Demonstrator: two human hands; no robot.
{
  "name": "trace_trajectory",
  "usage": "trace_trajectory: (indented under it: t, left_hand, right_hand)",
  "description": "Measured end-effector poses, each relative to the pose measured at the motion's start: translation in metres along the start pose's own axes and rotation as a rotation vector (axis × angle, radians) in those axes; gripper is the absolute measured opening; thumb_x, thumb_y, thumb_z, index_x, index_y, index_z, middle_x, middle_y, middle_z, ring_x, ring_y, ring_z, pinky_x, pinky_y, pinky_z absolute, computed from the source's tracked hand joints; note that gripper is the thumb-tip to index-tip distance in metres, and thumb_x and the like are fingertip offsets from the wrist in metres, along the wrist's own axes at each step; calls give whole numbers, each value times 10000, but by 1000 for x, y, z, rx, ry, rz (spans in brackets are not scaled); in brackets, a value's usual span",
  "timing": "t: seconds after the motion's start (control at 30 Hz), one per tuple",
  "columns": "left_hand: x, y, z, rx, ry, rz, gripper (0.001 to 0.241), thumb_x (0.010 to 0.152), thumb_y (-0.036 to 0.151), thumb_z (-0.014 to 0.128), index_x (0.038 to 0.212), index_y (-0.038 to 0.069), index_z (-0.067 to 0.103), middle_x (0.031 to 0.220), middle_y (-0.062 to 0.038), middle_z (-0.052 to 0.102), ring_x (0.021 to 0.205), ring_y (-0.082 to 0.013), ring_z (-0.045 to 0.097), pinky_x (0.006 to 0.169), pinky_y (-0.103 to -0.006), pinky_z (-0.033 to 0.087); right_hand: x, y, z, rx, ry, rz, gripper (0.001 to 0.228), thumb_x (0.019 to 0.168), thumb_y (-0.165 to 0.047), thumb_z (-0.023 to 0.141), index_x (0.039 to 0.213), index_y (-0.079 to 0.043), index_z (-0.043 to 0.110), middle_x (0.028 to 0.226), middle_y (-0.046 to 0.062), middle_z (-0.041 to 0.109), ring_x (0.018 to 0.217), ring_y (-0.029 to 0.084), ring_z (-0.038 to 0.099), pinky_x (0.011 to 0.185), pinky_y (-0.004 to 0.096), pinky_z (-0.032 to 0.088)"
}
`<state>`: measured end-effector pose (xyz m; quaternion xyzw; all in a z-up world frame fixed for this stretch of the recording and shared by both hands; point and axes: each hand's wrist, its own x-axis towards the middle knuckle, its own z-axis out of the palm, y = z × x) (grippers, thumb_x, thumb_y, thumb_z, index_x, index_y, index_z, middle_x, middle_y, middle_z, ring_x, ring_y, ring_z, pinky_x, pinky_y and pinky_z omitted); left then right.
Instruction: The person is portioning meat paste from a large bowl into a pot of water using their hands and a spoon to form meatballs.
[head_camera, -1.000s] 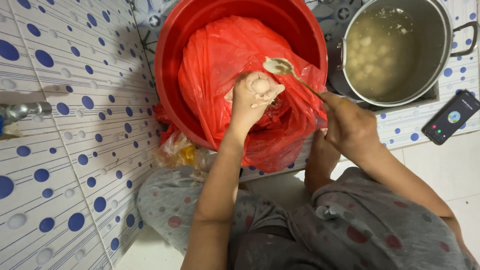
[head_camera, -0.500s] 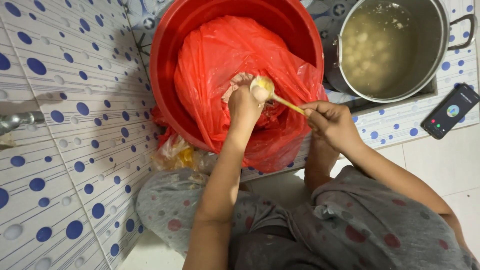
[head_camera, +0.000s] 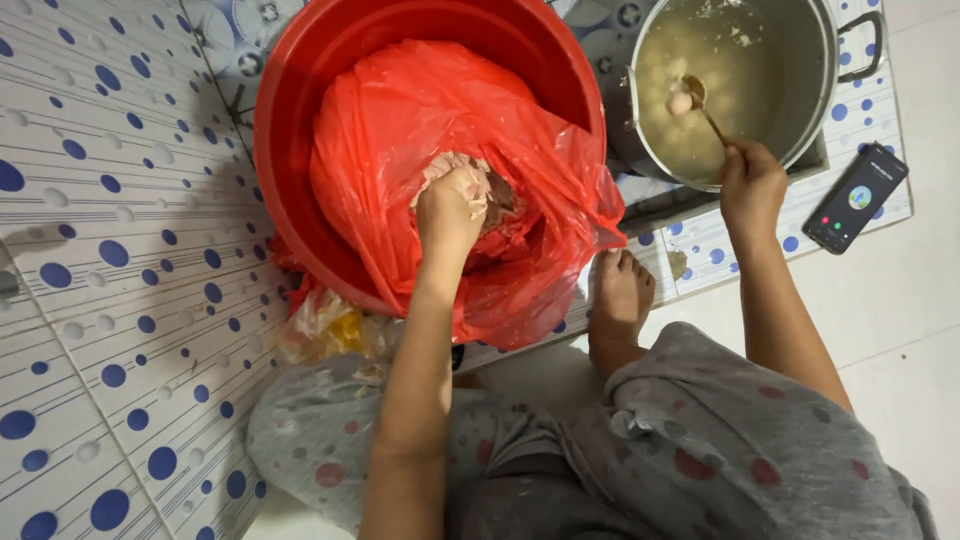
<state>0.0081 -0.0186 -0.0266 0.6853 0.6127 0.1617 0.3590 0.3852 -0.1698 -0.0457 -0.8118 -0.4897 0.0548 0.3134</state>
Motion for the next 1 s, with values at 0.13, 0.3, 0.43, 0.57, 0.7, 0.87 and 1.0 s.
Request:
trace_trajectory:
  t: [0.13,0.3,0.43,0.57,0.7,0.87,1.0]
  left_hand:
    - [-4,12,-11,-7,-2,-6,44,821,205,692,854,181,705,731,-122,716,859,-405,728,730,-556,610]
    - [-9,24,-19,-351,242,439,147,756,-67,664,702,18,558,865,-87,617,733,-236,542,646,-317,463]
    - [0,18,-4,-241,140,48,324,859,298,776,681,120,574,521,-144,574,606,-396,660,540,-454,526]
    - [-2,26,-11,-938,-18,-253,154,898,220,670,927,128,550,783,-118,625,753,-278,557,842,-431,570]
    - [-3,18,-13,-83,-20,-123,389,880,210,726,1211,232,522,848,-51,765,960,-374,745,878,-521,593]
    - [-1,-6,7,187,-22,-19,479,859,113,705,1254,248,469,913,-91,753,944,-350,743,885,-546,570]
    - [-1,-7,8,89,-11,-65,268,958,316,640,1195,270,523,945,-60,776,978,-337,749,907,-518,568]
  right_hand:
    - [9,29,18,-91,10,-39,162,1091,-13,677,1208,12,787,927,229,745,882,433,723,742,507,568]
    - [3,-63,-11,345,49,-66,165,1183,84,527,1322,113,611,852,102,584,689,145,509,596,285,419]
    - [-23,-112,-8,374,-48,-252,79,1135,58,625,1093,53,693,1124,237,741,1067,414,712,923,476,518]
    - [-43,-175,-6,368,-230,-287,131,1026,48,649,1104,-23,727,1116,154,768,1045,351,734,915,424,555]
    - [-51,-198,-2,317,-332,-339,226,1015,22,614,1179,-38,756,1034,161,777,942,376,743,812,435,587]
    - [-60,-190,0,405,-456,-200,191,1003,-55,655,1129,-104,791,850,86,761,795,288,734,702,370,571]
    - [-56,-203,-10,595,-482,6,186,1041,-28,595,1065,-38,779,623,69,647,669,106,532,688,317,524]
